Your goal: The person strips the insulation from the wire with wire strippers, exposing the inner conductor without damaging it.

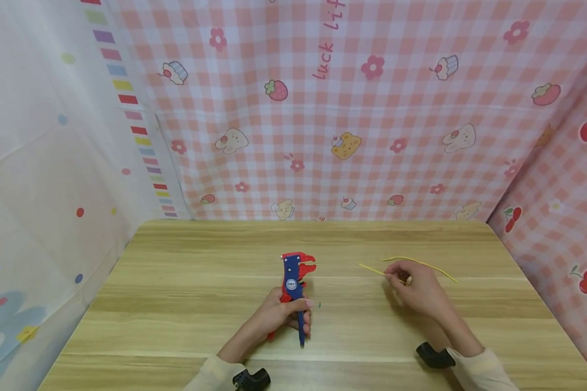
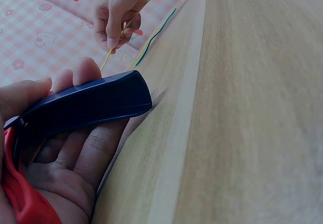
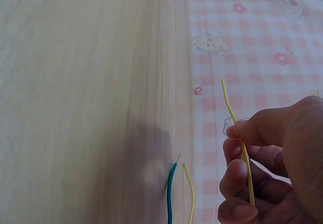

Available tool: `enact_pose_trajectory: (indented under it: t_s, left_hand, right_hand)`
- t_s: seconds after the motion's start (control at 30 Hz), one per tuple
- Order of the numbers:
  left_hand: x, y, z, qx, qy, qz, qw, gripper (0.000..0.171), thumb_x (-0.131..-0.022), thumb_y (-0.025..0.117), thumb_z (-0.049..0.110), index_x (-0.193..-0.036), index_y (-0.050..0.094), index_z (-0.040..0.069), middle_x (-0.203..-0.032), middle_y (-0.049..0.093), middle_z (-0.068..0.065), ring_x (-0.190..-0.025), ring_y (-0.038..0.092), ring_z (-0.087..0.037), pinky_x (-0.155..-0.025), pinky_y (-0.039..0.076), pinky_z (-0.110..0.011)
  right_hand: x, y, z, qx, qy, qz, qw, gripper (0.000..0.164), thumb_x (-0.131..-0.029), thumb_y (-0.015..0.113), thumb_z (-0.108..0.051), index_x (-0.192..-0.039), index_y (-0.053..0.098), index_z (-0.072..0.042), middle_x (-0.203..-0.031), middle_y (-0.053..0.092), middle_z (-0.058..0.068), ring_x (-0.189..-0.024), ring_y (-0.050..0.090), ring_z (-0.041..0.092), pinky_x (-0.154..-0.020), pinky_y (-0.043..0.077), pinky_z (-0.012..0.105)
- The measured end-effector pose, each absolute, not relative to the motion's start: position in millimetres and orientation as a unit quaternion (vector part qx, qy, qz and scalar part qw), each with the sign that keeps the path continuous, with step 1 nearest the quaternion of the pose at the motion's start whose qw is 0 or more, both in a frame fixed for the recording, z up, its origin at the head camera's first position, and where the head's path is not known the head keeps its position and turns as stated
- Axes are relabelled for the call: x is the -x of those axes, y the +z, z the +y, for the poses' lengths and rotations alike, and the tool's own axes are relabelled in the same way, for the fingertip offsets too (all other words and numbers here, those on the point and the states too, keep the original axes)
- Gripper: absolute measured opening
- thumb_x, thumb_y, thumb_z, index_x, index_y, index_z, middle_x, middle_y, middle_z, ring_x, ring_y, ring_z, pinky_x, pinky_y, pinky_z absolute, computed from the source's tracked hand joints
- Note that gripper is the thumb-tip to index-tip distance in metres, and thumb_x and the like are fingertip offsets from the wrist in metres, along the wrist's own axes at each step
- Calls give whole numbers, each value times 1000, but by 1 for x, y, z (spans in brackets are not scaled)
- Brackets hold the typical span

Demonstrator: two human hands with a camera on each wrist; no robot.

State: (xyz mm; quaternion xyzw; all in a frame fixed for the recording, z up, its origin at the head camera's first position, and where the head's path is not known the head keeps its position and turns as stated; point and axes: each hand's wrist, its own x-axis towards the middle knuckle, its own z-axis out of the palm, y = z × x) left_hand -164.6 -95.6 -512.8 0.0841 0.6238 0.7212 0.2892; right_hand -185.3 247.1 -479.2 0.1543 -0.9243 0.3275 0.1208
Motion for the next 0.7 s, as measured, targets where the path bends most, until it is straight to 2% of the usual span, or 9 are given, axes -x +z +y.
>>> enact_pose_trajectory:
  t_s: [0.37, 0.7]
  left_hand:
    - [164, -512, -95, -85, 723, 623, 288, 28, -98, 69, 23, -110, 56, 2, -79, 72, -7, -69, 74, -20, -74, 66, -40]
    - [163, -512, -95, -94, 723, 622, 285, 32, -98, 71, 25, -112, 54, 1, -79, 72, -6, -68, 73, -19, -74, 66, -40]
  right_hand:
    - [184, -475, 236, -172, 328, -920, 128, 7, -95, 72, -12, -90, 72, -8, -76, 64, -7, -71, 53, 2, -60, 44, 19]
    - [183, -464, 223, -191, 339, -913, 124, 6, -92, 73, -8, -89, 73, -13, -76, 64, -10, -70, 53, 3, -60, 44, 20]
